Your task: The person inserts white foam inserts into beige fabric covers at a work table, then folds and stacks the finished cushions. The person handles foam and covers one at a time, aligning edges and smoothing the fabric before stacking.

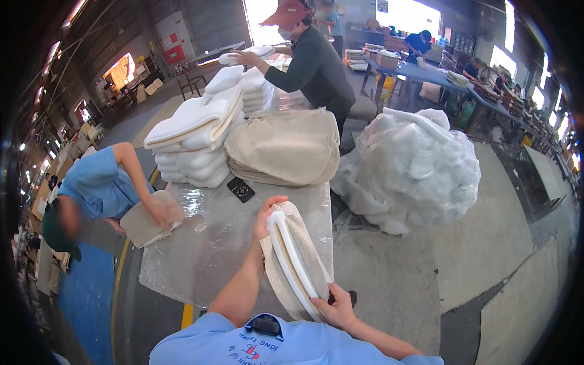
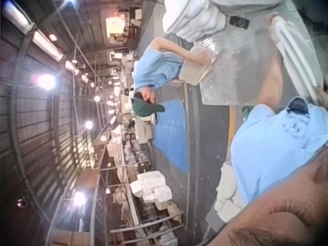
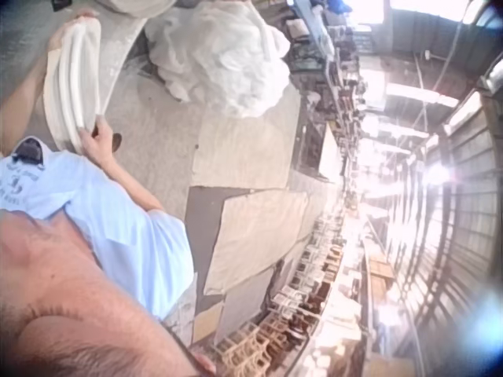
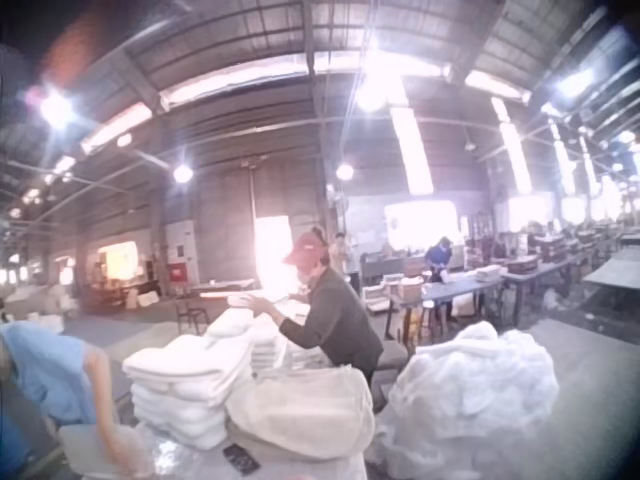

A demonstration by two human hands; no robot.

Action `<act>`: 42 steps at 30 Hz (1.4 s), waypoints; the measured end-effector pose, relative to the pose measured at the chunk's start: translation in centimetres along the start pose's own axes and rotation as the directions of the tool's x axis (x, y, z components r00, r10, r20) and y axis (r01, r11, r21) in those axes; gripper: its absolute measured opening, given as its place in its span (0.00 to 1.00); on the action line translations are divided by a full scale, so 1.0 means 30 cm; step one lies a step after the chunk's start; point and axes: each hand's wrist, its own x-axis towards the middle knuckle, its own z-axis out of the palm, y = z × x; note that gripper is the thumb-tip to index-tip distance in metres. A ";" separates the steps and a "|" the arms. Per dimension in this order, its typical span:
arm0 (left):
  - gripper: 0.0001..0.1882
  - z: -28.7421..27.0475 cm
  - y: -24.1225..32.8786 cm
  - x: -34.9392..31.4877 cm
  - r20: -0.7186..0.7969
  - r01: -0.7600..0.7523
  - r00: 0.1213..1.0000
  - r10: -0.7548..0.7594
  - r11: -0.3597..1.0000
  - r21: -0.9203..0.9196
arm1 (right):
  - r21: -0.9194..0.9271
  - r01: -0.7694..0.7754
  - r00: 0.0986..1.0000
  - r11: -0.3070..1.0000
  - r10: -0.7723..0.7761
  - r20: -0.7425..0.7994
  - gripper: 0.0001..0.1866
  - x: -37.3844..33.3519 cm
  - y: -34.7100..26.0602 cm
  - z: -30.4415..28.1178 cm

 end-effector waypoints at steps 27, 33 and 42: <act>0.11 -0.181 -0.246 0.209 -0.156 0.076 0.988 -0.013 0.911 0.406 | 0.086 -0.289 0.929 0.954 0.257 0.265 0.16 0.534 -0.056 -0.096; 0.11 -0.164 -0.330 0.241 -0.115 0.020 0.993 0.037 0.890 0.456 | -0.199 0.129 0.991 0.972 -0.118 0.063 0.12 0.958 -0.137 -0.111; 0.10 -0.085 -0.376 0.267 -0.146 0.064 0.989 0.020 0.838 0.542 | -0.608 0.541 0.815 0.582 -0.184 0.549 0.11 1.206 -0.180 -0.128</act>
